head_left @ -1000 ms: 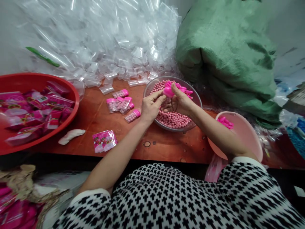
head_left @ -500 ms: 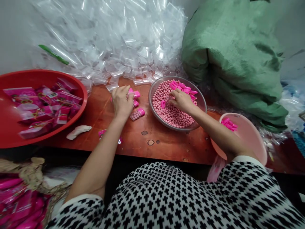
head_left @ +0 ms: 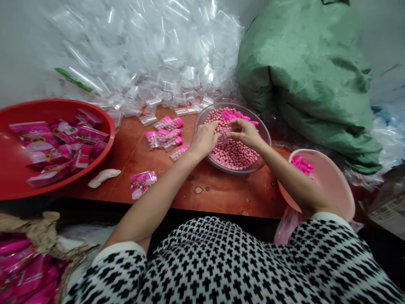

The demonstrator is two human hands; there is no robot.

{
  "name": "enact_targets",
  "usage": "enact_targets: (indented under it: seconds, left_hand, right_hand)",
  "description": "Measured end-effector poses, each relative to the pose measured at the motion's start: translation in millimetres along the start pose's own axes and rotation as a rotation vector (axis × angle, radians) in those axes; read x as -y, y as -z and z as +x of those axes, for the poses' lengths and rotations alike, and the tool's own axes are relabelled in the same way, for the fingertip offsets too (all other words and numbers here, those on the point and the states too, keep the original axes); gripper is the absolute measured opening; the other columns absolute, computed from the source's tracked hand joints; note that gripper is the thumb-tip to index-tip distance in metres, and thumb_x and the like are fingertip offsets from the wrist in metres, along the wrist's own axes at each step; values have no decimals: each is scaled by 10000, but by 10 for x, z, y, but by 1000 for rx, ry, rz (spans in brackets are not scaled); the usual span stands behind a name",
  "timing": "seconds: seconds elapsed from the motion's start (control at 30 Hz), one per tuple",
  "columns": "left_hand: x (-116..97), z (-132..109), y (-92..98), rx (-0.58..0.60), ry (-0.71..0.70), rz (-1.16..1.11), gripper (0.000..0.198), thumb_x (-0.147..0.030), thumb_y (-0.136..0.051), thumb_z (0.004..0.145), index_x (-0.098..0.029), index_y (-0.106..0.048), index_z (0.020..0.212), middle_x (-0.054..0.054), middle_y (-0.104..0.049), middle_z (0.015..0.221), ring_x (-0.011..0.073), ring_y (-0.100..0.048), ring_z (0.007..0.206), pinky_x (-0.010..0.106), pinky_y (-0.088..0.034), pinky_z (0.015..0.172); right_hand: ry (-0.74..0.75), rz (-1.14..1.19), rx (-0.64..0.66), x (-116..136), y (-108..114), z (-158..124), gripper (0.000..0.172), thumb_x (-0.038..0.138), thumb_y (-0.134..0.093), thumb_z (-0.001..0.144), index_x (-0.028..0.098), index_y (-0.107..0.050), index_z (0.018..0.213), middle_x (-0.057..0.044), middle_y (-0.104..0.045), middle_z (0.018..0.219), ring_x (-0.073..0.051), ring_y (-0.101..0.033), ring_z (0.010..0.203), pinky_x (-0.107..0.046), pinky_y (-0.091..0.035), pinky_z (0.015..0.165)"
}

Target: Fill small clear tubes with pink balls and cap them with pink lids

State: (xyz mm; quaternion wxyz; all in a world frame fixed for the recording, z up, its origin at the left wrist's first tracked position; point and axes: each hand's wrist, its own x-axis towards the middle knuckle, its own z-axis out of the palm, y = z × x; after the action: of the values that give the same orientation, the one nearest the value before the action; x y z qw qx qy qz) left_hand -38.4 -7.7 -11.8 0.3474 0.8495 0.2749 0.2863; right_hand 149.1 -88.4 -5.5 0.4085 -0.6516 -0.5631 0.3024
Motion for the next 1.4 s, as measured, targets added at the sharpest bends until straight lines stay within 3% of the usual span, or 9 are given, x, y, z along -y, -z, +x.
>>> enact_targets:
  seconds: [0.13, 0.27, 0.43, 0.6, 0.73, 0.83, 1.0, 1.17, 1.4]
  left_hand:
    - [-28, 24, -44, -2, 35, -437, 194, -251, -690, 833, -167, -761, 993, 73, -777, 1000, 233, -712, 948, 369, -572, 919]
    - [-125, -47, -123, 14, 225, -877, 368, -378, -776, 758, -182, -739, 1068, 61, -750, 1059, 180, -680, 825, 311, -638, 650]
    - [-227, -120, -161, -9, 357, -1048, 518, -444, -879, 630, -175, -751, 1053, 66, -736, 1114, 160, -667, 826, 321, -668, 628]
    - [-268, -136, -173, 3, 339, -1077, 477, -446, -918, 610, -169, -774, 971, 61, -761, 988, 148, -690, 792, 299, -645, 707]
    - [-276, -154, -207, 19, 294, -1024, 502, -499, -905, 647, -159, -781, 995, 72, -772, 968, 167, -709, 811, 309, -628, 762]
    - [-249, -166, -235, 15, 276, -992, 538, -528, -890, 668, -158, -780, 1043, 74, -776, 988, 182, -714, 835, 340, -629, 798]
    - [-182, -165, -273, 47, 244, -1016, 607, -506, -894, 655, -164, -759, 1137, 80, -776, 1048, 229, -720, 949, 395, -619, 868]
    - [-170, -159, -287, 120, 201, -1035, 518, -450, -881, 679, -161, -761, 1092, 85, -771, 1062, 232, -715, 985, 365, -600, 869]
    - [-143, -164, -315, 107, 163, -997, 404, -338, -798, 753, -128, -770, 1097, 84, -758, 998, 213, -699, 906, 372, -586, 860]
  right_hand:
    - [-22, 305, 44, 237, 90, -131, 543, 404, -930, 593, 196, -592, 965, 18, -688, 762, -150, -665, 710, -271, -555, 654]
    - [-14, 290, -27, 287, 372, -180, 470, 448, -906, 646, 180, -649, 935, -8, -713, 804, -143, -673, 697, -261, -562, 629]
    - [-87, -290, -192, 76, 842, -231, 47, 196, -711, 794, 159, -738, 797, 6, -678, 647, -150, -640, 618, -275, -494, 650]
    - [-147, -923, 23, 5, 862, -304, 151, 162, -666, 849, 156, -798, 920, -76, -788, 920, -237, -713, 893, -310, -469, 794]
    - [-147, -1090, 71, 22, 650, -289, 337, 341, -637, 937, 162, -724, 1208, -141, -705, 1313, -307, -683, 1111, -345, -499, 822]
    - [-131, -1134, 101, 18, 541, -257, 356, 364, -596, 959, 169, -692, 1241, -154, -682, 1339, -321, -661, 1159, -353, -510, 814]
    - [-184, -1029, 45, -34, 537, -244, 239, 343, -665, 878, 182, -712, 1048, -110, -751, 1065, -292, -682, 968, -326, -456, 732]
    - [-45, -577, -150, 57, 490, -281, 266, 371, -745, 772, 178, -630, 914, 9, -638, 730, -160, -554, 678, -264, -383, 643]
    - [184, -371, -74, 400, 254, -475, 297, 362, -714, 854, 190, -668, 1092, -31, -709, 876, -175, -621, 763, -312, -474, 733]
